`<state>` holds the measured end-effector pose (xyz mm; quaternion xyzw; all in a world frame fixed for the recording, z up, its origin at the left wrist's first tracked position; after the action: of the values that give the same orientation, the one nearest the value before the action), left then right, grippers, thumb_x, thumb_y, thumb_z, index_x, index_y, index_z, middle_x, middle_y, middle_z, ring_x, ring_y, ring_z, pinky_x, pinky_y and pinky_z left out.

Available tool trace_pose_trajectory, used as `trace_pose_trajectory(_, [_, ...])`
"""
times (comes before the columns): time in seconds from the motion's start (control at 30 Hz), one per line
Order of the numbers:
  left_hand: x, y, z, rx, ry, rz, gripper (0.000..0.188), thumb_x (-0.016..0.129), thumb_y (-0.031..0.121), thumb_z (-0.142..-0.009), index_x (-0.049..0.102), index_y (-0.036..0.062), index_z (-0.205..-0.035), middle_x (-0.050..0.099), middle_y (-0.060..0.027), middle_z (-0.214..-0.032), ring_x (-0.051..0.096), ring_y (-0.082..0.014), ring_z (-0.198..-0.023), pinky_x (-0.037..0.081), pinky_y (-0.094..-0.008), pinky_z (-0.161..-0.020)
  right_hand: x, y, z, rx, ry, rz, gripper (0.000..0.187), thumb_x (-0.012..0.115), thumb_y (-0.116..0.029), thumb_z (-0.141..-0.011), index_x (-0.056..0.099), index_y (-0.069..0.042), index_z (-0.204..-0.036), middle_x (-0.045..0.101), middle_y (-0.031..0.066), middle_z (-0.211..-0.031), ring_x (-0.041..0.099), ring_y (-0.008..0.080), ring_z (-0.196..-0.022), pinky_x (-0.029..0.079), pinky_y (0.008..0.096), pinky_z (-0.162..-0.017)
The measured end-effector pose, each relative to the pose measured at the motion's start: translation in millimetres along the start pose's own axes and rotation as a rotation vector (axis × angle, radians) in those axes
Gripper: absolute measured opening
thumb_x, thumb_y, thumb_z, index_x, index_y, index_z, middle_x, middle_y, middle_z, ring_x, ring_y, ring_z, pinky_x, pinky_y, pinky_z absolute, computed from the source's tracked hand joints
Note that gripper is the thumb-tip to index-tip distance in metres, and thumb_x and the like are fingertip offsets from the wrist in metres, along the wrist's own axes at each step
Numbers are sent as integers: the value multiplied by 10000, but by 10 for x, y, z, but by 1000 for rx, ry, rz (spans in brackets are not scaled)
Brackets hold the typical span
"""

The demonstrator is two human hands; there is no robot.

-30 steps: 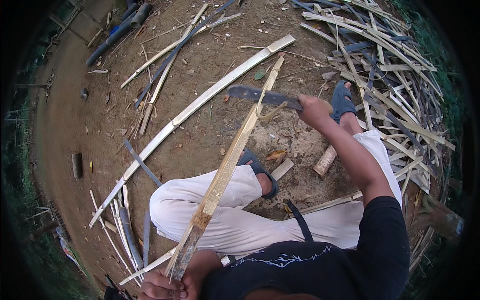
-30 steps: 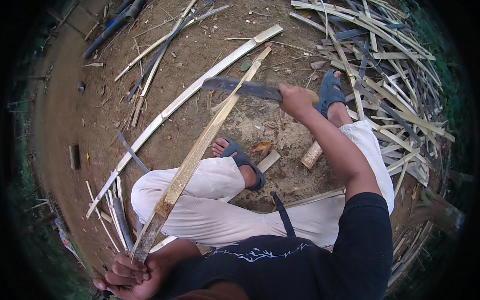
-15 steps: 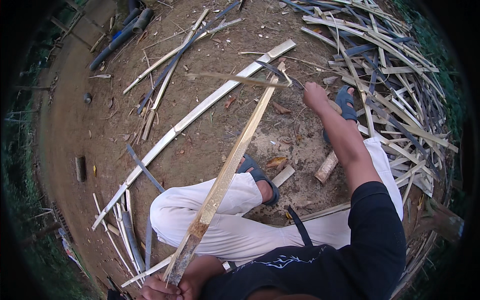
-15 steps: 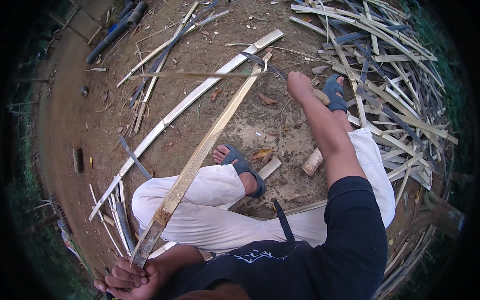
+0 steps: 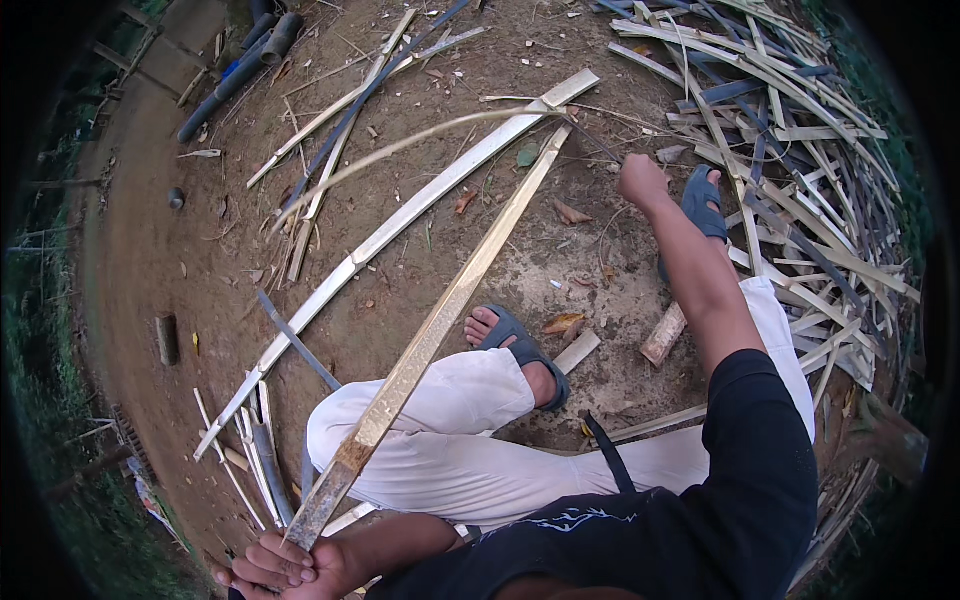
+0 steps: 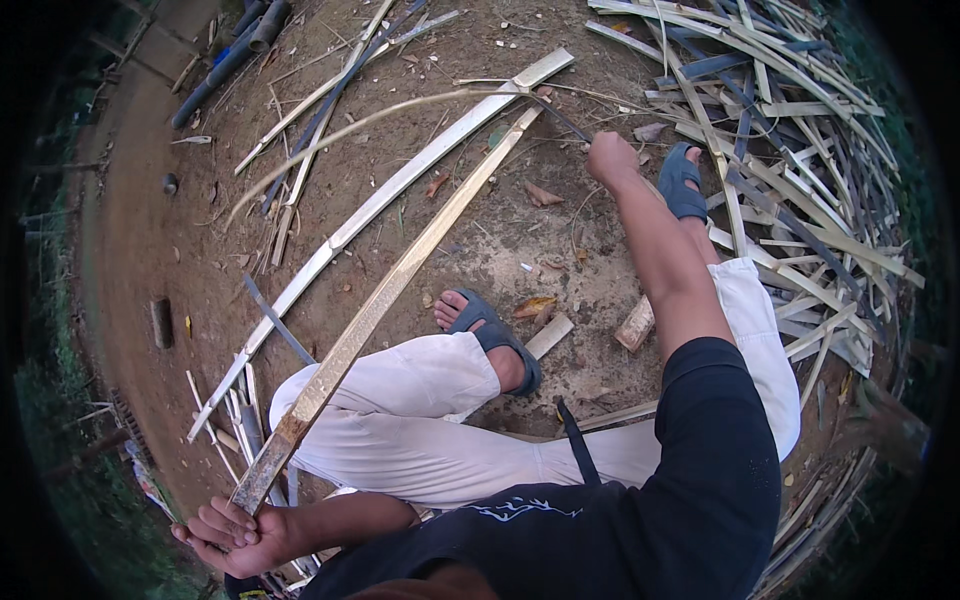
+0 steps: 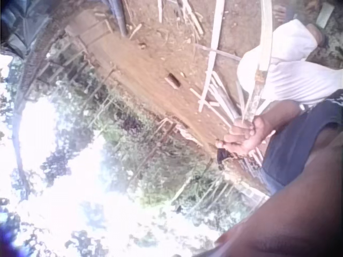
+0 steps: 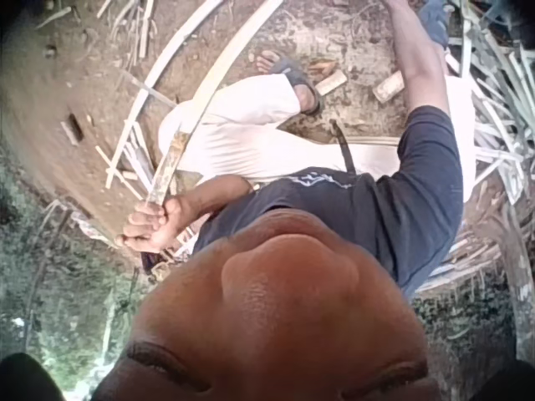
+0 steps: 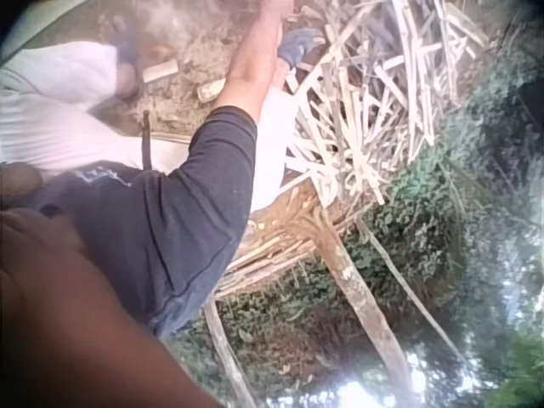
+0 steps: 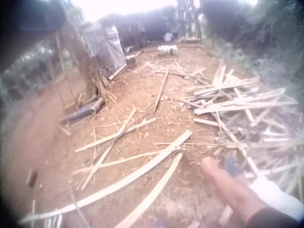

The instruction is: The person is stripping thin layers from a bamboo pole using a machete. They pull the blade along the length of the pole repeatedly to shave off fine strips.

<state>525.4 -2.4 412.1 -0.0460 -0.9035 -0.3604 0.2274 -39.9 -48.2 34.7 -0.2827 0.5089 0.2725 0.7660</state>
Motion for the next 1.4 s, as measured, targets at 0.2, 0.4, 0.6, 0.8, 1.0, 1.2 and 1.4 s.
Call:
trace_pose_trajectory(0.2, [-171,-21,-55,-29,23,14,220,362,97,-1021,483,-67,-1106,255,20,-510,232,-75,-387,234,-213,-354,-7,-563,75,-119,-1,-19,188,594,-82,-818,694,27,-934,703,257,-960,697,408,-926,569,487,-815])
trace_pose_trajectory(0.4, [-230,-146,-157,-70,174,-34,201,370,102,-1025,491,-54,-1066,231,18,-521,213,-77,-398,221,-229,-356,85,-276,-88,-54,87,13,187,605,-102,-834,700,1,-958,706,234,-1001,696,389,-957,569,476,-832])
trace_pose_trajectory(0.6, [-357,-96,-381,-60,220,-186,221,377,109,-1036,490,-79,-1065,223,26,-535,198,-71,-416,196,-227,-366,254,-439,-96,96,-34,-77,227,635,-109,-836,717,-4,-1020,706,227,-1052,688,375,-1018,564,467,-872])
trace_pose_trajectory(0.8, [-803,389,-715,-131,-140,62,255,352,111,-1044,509,-88,-1074,258,12,-517,223,-82,-408,219,-229,-361,220,-720,895,1,-138,-82,234,639,-121,-823,710,4,-1008,695,246,-1062,684,386,-1015,559,471,-870])
trace_pose_trajectory(1.0, [-710,629,-566,-166,-112,62,247,358,105,-1040,513,-83,-1083,238,16,-521,237,-87,-415,229,-229,-367,514,-363,1142,8,-74,-77,250,678,-125,-805,708,-2,-1021,701,248,-1029,690,380,-992,565,455,-861])
trace_pose_trajectory(1.2, [-625,538,-372,-106,369,-187,224,405,134,-1040,510,-52,-1108,228,20,-527,202,-74,-385,198,-231,-338,494,-471,1117,114,-155,-156,295,663,-137,-806,701,43,-1037,679,258,-1121,661,400,-1066,544,457,-904])
trace_pose_trajectory(1.4, [-624,719,11,-28,491,-220,209,405,145,-1049,512,-23,-1111,230,37,-517,215,-68,-389,189,-221,-330,164,-1041,2280,-167,-20,-297,245,642,-90,-799,610,62,-989,683,293,-932,682,442,-902,553,498,-806])
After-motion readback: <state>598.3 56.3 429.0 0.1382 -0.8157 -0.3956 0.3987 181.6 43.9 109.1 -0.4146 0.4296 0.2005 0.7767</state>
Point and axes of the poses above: each hand's wrist, its own z-axis away from the middle knuckle, its own x-axis out of the palm, y = z × x, the point moved 3 cm from there along -z, towards the middle knuckle
